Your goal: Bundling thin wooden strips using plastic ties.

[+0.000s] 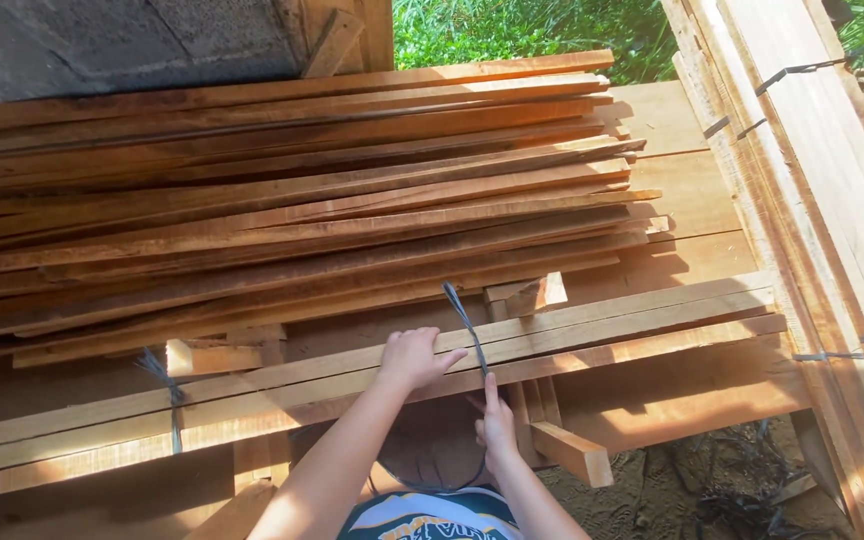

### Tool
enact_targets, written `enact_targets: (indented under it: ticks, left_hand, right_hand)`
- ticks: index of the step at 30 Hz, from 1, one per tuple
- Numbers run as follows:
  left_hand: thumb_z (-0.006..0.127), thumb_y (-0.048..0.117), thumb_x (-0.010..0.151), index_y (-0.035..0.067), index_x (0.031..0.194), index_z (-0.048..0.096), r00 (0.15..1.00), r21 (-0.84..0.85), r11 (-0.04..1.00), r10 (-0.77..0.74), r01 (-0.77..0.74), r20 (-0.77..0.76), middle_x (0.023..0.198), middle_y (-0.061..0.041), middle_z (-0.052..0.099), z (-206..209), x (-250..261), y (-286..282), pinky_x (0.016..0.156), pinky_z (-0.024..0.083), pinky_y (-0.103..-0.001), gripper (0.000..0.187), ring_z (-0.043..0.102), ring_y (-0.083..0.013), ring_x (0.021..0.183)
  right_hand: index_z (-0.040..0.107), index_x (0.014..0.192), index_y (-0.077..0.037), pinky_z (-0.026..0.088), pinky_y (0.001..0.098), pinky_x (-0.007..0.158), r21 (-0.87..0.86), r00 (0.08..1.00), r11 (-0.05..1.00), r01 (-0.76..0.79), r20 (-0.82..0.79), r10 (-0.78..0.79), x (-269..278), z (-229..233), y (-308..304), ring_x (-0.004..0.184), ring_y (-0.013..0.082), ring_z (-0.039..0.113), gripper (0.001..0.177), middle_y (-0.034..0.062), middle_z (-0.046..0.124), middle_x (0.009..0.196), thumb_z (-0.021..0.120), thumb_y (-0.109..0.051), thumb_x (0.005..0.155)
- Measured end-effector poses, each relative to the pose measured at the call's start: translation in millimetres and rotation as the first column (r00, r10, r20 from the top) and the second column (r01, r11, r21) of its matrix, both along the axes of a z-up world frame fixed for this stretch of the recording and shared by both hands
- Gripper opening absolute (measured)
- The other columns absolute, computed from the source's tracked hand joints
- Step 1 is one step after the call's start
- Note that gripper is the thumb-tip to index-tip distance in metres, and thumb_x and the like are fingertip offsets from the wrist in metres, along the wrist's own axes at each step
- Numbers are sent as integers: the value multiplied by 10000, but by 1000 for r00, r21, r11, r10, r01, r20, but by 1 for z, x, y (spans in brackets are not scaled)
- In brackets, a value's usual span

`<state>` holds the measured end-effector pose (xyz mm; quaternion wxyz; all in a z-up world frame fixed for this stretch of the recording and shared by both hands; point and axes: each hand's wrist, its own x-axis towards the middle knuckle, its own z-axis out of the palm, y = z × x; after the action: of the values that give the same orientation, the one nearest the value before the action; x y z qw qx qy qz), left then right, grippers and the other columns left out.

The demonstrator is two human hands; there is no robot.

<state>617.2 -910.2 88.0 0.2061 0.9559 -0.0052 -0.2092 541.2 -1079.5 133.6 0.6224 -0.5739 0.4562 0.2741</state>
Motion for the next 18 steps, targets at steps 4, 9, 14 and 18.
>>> enact_targets:
  ticks: [4, 9, 14, 18]
  left_hand:
    - [478, 820, 868, 74, 983, 732, 989, 27, 1000, -3, 7, -146, 984, -146, 764, 2, 21, -14, 837, 558, -474, 797, 720, -371, 949]
    - [365, 773, 924, 99, 932, 780, 957, 77, 996, -20, 44, -289, 992, -139, 766, 7, 33, -17, 840, 554, -477, 791, 708, -376, 967]
    - [413, 788, 870, 89, 1054, 780, 945, 37, 992, -103, 121, -310, 1085, -162, 754, 21, 50, -8, 921, 539, -476, 810, 687, -390, 1058]
    - [547, 852, 711, 121, 1055, 773, 945, 5, 995, -89, 95, -316, 1124, -139, 745, 31, 42, -6, 922, 540, -472, 838, 677, -371, 1067]
  right_hand:
    - [658, 999, 8, 180, 277, 454, 64, 998, 998, -4, -56, 8, 33, -10, 1, 438, 93, 231, 750, 4, 314, 567, 569, -725, 864]
    - [661, 1065, -29, 139, 239, 398, 177, 983, 970, 166, -103, -150, 37, -20, 1, 411, 71, 229, 561, 17, 436, 642, 701, -558, 885]
    - [649, 1098, -65, 140, 226, 396, 239, 980, 953, 184, -120, -159, 56, -13, 0, 416, 59, 238, 605, 5, 408, 642, 678, -621, 862]
    - [642, 1034, -29, 162, 240, 402, 136, 976, 971, 197, -118, -181, 46, -23, 9, 438, 75, 231, 561, 10, 369, 659, 716, -559, 868]
